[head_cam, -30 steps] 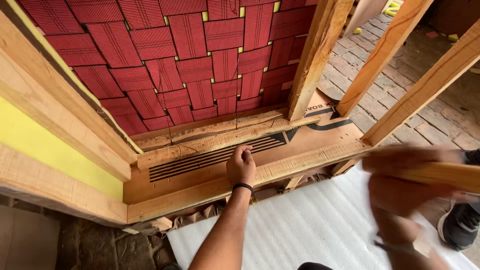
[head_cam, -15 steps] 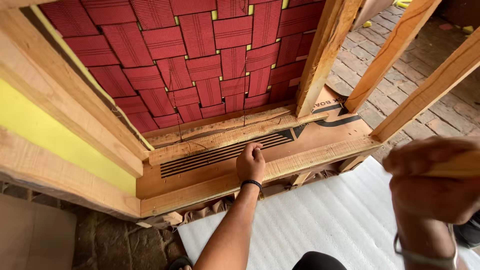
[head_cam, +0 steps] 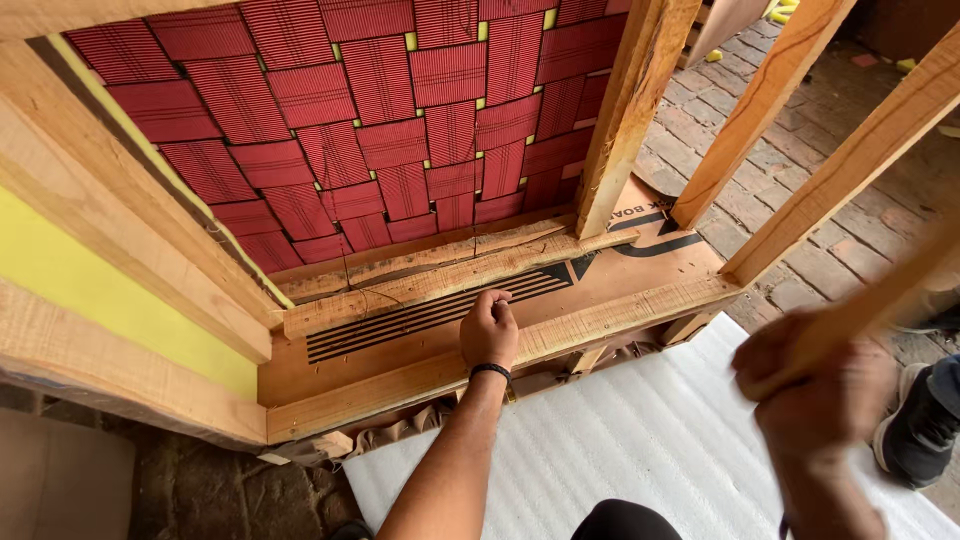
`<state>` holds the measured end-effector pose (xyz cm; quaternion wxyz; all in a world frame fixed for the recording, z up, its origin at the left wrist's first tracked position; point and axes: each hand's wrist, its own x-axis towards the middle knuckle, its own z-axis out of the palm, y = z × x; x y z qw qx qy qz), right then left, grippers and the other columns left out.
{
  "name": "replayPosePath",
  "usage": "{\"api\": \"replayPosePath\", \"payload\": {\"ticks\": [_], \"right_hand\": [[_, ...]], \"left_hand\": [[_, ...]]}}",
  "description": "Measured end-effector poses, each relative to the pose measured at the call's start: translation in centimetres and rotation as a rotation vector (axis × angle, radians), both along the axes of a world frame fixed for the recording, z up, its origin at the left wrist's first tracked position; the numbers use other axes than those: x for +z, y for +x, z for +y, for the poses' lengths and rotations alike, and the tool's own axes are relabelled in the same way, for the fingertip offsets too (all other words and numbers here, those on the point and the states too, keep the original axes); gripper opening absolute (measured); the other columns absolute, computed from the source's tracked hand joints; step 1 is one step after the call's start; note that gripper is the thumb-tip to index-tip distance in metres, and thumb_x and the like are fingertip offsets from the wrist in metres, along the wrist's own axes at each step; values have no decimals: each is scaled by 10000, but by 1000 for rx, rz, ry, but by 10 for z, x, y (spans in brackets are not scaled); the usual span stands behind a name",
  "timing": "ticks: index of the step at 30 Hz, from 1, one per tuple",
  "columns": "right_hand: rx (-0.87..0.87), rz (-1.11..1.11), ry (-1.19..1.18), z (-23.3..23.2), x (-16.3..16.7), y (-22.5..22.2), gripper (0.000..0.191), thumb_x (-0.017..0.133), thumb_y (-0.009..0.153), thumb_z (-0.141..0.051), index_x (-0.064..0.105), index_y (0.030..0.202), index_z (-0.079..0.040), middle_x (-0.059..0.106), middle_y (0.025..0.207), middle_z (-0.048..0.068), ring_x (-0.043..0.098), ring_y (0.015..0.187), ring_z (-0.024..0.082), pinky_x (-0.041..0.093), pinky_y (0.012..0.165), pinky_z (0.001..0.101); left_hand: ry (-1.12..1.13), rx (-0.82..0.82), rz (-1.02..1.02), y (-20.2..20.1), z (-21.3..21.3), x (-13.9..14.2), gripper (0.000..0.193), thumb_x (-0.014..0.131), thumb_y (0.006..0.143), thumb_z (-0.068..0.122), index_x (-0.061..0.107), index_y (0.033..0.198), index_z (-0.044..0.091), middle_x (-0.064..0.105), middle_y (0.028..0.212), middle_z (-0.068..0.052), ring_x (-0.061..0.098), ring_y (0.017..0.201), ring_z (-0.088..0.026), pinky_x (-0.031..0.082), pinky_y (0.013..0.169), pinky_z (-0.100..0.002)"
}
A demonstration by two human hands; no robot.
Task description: The person hammers nails into the wooden frame of an overturned chair or sofa using a hammer. They repeatedly position nails and strike them to secure the frame components.
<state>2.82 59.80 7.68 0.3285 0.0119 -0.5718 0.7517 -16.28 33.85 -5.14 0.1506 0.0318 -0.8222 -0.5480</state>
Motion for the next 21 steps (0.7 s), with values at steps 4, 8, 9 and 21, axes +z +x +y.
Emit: {"api": "replayPosePath", "payload": {"ticks": [4, 8, 9, 21], "right_hand": [[195, 234, 45, -25, 24, -35, 500, 398, 1154, -495, 544, 956, -59, 550, 700, 96, 514, 576, 224, 456, 571, 392], [206, -1272, 189, -75, -60, -66, 524, 384, 1068, -552, 429, 816, -94, 403, 639, 30, 307, 499, 170, 293, 431, 362], [195, -1209, 160, -76, -81, -63, 534, 383, 1066, -554, 444, 808, -91, 408, 636, 31, 312, 495, 168, 299, 423, 362], [281, 218, -70, -39, 11, -46, 476, 432, 1000, -507, 534, 846, -68, 470, 613, 30, 389, 457, 161, 310, 399, 342]], "left_hand": [[63, 9, 45, -1, -1, 1, 135, 587, 933, 141, 721, 942, 153, 749, 795, -73, 720, 712, -258, 551, 628, -397], [64, 14, 109, 2, -2, 3, 130, 590, 939, 146, 720, 946, 149, 746, 799, -70, 714, 715, -256, 544, 624, -397], [40, 26, 181, 1, -4, 4, 128, 589, 938, 141, 717, 939, 142, 751, 819, -63, 713, 727, -255, 541, 619, -398], [125, 21, 63, -5, -4, 3, 104, 622, 915, 143, 723, 935, 136, 740, 761, -50, 707, 672, -215, 545, 602, -371]]}}
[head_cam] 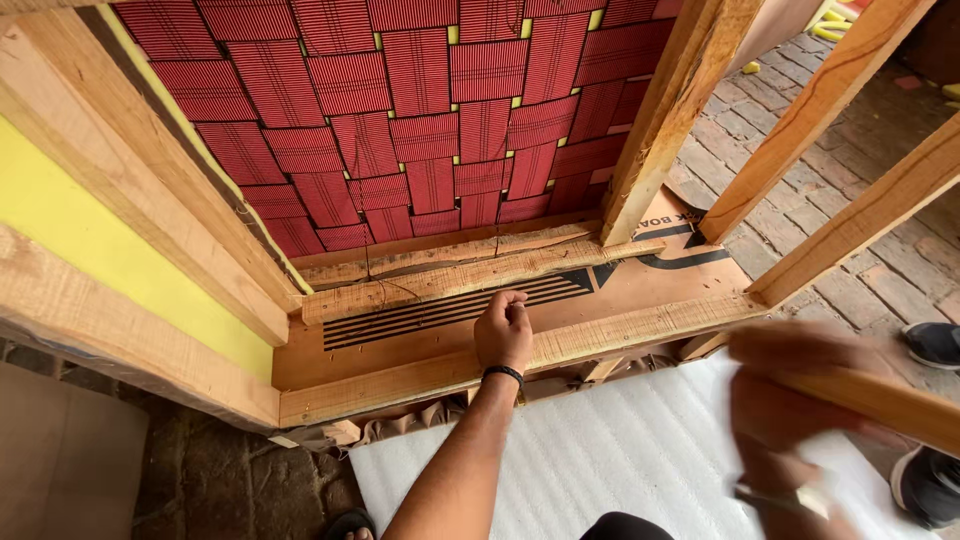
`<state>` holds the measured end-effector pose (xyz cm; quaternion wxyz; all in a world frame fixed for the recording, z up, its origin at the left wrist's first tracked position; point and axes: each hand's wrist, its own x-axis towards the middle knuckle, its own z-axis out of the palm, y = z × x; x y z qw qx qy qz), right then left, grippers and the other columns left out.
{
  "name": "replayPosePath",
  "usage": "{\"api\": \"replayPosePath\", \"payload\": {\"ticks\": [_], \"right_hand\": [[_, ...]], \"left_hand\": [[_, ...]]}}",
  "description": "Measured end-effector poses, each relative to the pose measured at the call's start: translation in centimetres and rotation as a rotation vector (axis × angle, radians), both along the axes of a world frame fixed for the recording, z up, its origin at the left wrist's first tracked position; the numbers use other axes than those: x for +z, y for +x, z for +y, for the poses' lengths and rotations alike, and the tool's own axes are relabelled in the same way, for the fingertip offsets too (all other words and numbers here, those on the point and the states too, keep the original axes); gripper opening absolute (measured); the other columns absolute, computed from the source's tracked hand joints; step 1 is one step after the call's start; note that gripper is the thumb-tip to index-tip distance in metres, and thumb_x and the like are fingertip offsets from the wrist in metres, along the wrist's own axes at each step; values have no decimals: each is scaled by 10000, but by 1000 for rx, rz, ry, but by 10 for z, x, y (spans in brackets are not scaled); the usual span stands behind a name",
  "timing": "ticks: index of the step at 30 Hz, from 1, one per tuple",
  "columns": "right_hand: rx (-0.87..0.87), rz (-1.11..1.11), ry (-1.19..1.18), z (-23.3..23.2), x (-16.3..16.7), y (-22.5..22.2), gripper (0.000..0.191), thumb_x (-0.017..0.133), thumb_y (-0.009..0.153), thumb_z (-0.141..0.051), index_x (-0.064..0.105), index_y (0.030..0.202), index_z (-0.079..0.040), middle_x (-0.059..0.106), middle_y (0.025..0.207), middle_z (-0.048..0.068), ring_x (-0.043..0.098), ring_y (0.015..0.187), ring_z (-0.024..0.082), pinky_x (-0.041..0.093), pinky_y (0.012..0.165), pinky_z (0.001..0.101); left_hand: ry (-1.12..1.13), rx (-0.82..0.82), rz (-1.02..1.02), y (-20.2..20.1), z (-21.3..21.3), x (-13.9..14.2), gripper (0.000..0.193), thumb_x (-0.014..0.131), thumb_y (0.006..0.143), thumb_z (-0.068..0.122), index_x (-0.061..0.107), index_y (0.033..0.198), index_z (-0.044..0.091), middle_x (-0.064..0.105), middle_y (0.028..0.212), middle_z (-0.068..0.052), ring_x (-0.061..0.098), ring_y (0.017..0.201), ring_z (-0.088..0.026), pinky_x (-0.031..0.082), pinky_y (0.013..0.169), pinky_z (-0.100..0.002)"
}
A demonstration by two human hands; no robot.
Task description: The person hammers nails into the wooden frame of an overturned chair or sofa using a hammer. They repeatedly position nails and strike them to secure the frame components.
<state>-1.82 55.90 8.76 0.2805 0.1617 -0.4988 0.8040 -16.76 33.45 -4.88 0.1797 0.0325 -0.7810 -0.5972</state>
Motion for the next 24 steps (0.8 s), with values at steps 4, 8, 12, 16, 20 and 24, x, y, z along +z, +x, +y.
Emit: {"api": "replayPosePath", "payload": {"ticks": [4, 8, 12, 16, 20, 24], "right_hand": [[-75, -1404, 496, -34, -81, -23, 519, 417, 1024, -552, 485, 819, -80, 421, 594, 14, 346, 446, 161, 272, 397, 352], [-148, -1234, 277, -8, -115, 17, 471, 449, 1005, -505, 502, 821, -75, 450, 600, 21, 367, 441, 161, 279, 386, 353], [-255, -505, -18, 21, -42, 39, 372, 447, 966, -416, 578, 862, -84, 506, 628, 49, 407, 438, 161, 337, 375, 331], [-7, 116, -57, 1, -1, 3, 425, 406, 1008, -451, 531, 822, -91, 477, 619, 35, 390, 457, 163, 343, 400, 344], [-89, -1370, 540, -38, -77, -27, 487, 364, 1051, -486, 484, 782, -98, 448, 610, 21, 372, 475, 164, 350, 424, 356], [-162, -1272, 319, -18, -127, 8, 506, 381, 1056, -494, 478, 786, -78, 433, 609, 25, 342, 471, 162, 317, 403, 363]], "left_hand": [[-26, -13, 53, 3, -2, 3, 115, 614, 918, 136, 724, 948, 140, 735, 765, -59, 702, 659, -219, 545, 593, -374], [-39, -60, -26, 5, -5, 4, 148, 598, 887, 135, 715, 975, 148, 714, 715, -63, 689, 620, -226, 534, 580, -385], [-51, -83, -100, 3, -4, 4, 194, 608, 841, 145, 726, 995, 163, 711, 701, -53, 689, 635, -230, 531, 587, -396], [-33, -56, -121, 2, -4, 6, 195, 618, 839, 151, 731, 995, 177, 707, 703, -42, 697, 651, -230, 543, 609, -389], [-47, -56, -128, 5, -5, 11, 193, 627, 850, 157, 733, 1010, 183, 705, 725, -47, 690, 668, -240, 534, 613, -394], [-18, -93, -106, 8, -5, 13, 219, 626, 843, 162, 716, 1042, 184, 713, 761, -29, 700, 684, -221, 545, 618, -384]]}}
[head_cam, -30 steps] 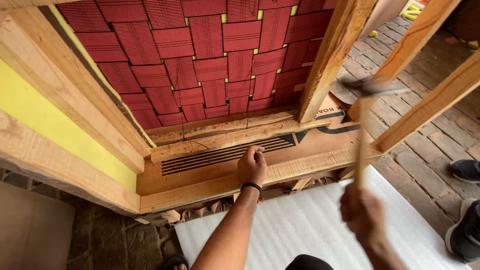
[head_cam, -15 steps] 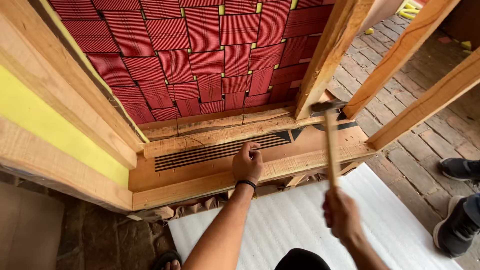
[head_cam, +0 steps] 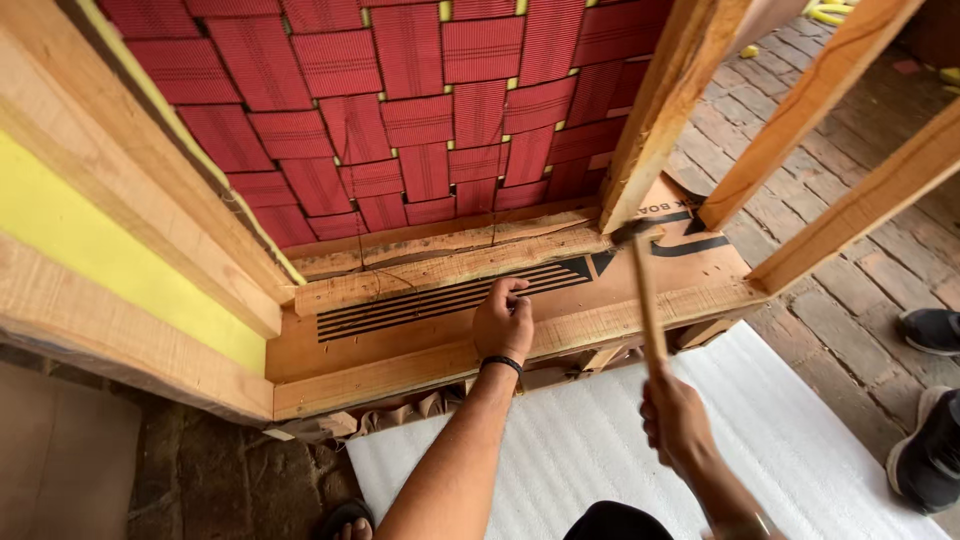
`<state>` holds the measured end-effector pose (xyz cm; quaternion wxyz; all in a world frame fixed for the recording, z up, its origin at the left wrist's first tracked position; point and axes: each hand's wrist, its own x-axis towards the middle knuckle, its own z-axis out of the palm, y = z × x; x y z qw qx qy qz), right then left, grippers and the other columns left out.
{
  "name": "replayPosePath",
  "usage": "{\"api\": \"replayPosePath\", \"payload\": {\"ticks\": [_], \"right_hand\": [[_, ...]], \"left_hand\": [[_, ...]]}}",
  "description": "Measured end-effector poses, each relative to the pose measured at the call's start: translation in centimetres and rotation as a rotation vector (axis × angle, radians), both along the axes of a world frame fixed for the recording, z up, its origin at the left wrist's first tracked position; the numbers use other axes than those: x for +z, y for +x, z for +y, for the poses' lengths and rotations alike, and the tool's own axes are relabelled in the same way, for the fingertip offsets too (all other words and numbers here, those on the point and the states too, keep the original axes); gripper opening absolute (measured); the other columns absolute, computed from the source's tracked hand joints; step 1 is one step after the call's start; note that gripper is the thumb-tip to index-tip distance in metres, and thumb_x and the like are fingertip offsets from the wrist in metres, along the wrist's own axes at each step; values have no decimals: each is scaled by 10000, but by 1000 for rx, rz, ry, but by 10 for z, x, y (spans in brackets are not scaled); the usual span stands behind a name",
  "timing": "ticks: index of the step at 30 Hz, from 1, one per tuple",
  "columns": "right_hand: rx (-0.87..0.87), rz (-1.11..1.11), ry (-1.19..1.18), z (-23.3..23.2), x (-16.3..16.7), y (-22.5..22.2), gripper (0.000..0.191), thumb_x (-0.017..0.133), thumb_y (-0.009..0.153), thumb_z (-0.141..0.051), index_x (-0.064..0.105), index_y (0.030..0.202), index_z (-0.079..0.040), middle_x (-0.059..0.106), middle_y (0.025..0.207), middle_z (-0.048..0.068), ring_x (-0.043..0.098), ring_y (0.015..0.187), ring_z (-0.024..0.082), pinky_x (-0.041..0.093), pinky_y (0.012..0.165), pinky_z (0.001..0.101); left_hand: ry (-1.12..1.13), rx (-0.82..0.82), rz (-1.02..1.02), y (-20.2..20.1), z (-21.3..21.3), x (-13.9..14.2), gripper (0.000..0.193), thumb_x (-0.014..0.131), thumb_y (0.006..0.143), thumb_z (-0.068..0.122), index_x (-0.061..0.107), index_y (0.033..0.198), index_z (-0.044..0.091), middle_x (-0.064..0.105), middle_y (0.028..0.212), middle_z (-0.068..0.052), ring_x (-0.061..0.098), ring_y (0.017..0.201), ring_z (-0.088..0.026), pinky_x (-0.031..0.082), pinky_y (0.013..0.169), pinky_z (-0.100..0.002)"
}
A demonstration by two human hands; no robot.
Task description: The person hammers nails into the wooden frame of an overturned chair or sofa using a hammer. They repeatedly position nails and strike them to secure the frame components.
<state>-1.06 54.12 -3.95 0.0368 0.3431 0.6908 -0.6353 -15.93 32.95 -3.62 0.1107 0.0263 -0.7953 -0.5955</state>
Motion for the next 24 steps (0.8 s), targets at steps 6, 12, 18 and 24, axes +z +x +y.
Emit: {"api": "replayPosePath", "payload": {"ticks": [6, 12, 18, 24], "right_hand": [[-138, 958, -135, 40, 103, 27, 346, 457, 977, -377, 558, 897, -56, 487, 640, 39, 395, 472, 161, 335, 386, 335], [233, 193, 103, -11, 64, -39, 444, 404, 1046, -431, 542, 823, -73, 471, 634, 24, 372, 482, 151, 332, 403, 333], [363, 15, 110, 14, -17, 11, 542, 377, 1065, -486, 540, 778, -56, 464, 610, 43, 339, 462, 163, 331, 394, 334], [118, 1118, -170, 52, 89, 20, 509, 442, 965, -506, 608, 932, -25, 545, 700, 66, 442, 544, 149, 379, 461, 305]], "left_hand": [[-54, -22, -68, -1, -1, 0, 286, 623, 784, 170, 719, 1051, 213, 700, 734, -4, 690, 672, -208, 544, 611, -380], [-33, -17, -67, 1, -1, 1, 288, 627, 781, 202, 711, 1057, 201, 679, 687, -21, 673, 626, -205, 548, 606, -384], [-57, 12, 18, -1, 2, -5, 272, 618, 777, 188, 699, 1036, 185, 679, 708, 5, 665, 627, -184, 544, 590, -360], [8, 49, 0, -6, 1, -8, 246, 611, 765, 148, 677, 1001, 158, 655, 680, -25, 646, 614, -195, 524, 588, -371]]}}
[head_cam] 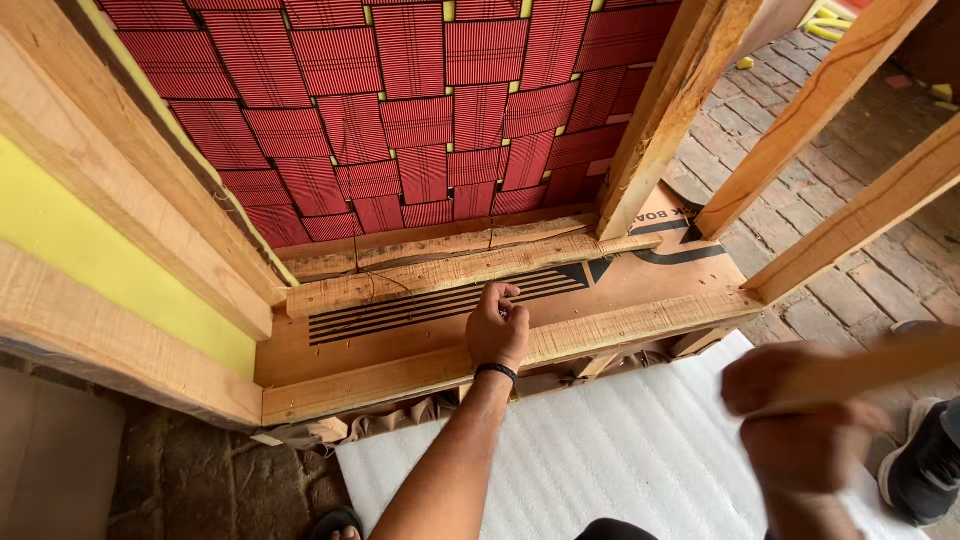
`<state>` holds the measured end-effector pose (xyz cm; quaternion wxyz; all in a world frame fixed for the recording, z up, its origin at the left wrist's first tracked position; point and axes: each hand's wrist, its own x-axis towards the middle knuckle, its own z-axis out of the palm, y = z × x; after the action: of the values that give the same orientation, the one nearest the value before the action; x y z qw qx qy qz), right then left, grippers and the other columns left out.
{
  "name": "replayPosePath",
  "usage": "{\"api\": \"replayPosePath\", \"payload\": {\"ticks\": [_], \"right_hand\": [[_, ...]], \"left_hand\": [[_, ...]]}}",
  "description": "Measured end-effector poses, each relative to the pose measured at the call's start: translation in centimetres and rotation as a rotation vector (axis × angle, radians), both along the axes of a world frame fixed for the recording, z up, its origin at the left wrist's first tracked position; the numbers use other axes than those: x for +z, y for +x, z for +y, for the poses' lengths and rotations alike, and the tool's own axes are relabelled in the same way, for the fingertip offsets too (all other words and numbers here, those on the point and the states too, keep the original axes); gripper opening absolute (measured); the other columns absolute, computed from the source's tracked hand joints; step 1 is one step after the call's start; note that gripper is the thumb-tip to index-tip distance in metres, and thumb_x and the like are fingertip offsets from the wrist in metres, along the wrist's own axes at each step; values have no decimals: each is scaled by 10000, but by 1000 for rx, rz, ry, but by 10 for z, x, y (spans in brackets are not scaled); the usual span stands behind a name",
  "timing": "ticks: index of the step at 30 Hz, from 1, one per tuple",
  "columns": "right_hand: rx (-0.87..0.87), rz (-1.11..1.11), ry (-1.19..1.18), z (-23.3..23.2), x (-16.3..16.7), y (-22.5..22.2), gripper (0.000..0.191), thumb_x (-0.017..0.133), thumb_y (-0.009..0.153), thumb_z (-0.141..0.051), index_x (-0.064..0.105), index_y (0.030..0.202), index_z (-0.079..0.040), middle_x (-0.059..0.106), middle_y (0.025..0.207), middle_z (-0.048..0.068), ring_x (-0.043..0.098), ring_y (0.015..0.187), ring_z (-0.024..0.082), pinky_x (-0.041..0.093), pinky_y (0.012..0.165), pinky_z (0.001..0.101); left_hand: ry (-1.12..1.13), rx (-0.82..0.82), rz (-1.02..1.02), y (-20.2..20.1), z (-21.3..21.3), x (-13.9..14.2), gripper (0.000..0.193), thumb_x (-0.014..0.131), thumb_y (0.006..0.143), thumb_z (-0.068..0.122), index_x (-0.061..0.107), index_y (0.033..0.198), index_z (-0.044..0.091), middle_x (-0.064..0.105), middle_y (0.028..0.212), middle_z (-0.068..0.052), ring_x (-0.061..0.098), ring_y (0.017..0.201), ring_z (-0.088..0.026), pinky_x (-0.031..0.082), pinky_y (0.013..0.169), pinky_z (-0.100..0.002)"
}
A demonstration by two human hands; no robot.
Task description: The person hammers nails into the wooden frame of an overturned chair or sofa using a hammer. They repeatedly position nails and strike them to secure the frame components.
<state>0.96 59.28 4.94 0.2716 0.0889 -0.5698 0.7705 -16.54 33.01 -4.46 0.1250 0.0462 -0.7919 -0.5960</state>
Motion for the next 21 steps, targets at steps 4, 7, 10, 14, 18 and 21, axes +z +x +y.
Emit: {"api": "replayPosePath", "payload": {"ticks": [4, 7, 10, 14, 18, 21], "right_hand": [[86, -89, -34, -39, 4, -45, 525, 373, 1011, -543, 532, 840, -72, 481, 649, 38, 387, 517, 155, 359, 458, 326], [38, -1209, 259, -63, -35, -62, 560, 320, 1046, -571, 475, 771, -107, 433, 611, 18, 346, 497, 159, 345, 456, 341], [24, -1269, 108, -59, -57, -50, 567, 287, 1039, -613, 404, 751, -139, 372, 596, -8, 300, 481, 147, 331, 447, 344], [51, -955, -163, -40, -29, -7, 490, 398, 1001, -564, 473, 823, -114, 324, 585, -29, 269, 437, 123, 234, 378, 308], [-168, -371, -74, -27, 18, 6, 425, 435, 946, -503, 503, 838, -99, 386, 570, 25, 304, 417, 157, 223, 355, 336], [104, 234, -145, -34, 14, -24, 489, 414, 970, -566, 468, 788, -116, 384, 561, 15, 303, 424, 152, 237, 378, 334]], "left_hand": [[36, -4, -28, 1, 0, -3, 274, 580, 769, 111, 663, 1026, 159, 656, 712, -32, 647, 613, -207, 536, 594, -376], [-6, 47, 20, 0, 1, -7, 267, 575, 787, 93, 652, 1037, 147, 669, 748, -44, 664, 657, -238, 547, 622, -402], [-57, 89, 150, -1, 3, -10, 227, 551, 859, 72, 622, 1067, 130, 692, 862, -60, 687, 760, -269, 550, 664, -428], [-55, 41, 106, -3, 4, -9, 174, 483, 997, 90, 596, 1119, 141, 708, 887, -72, 706, 808, -275, 549, 699, -432], [-34, -4, 29, 0, 2, -4, 189, 474, 1020, 157, 584, 1173, 169, 732, 853, -49, 720, 814, -252, 548, 709, -422], [-40, -27, 98, 2, 1, 2, 226, 466, 1012, 179, 552, 1221, 167, 762, 870, -23, 713, 809, -257, 529, 680, -429]]}}
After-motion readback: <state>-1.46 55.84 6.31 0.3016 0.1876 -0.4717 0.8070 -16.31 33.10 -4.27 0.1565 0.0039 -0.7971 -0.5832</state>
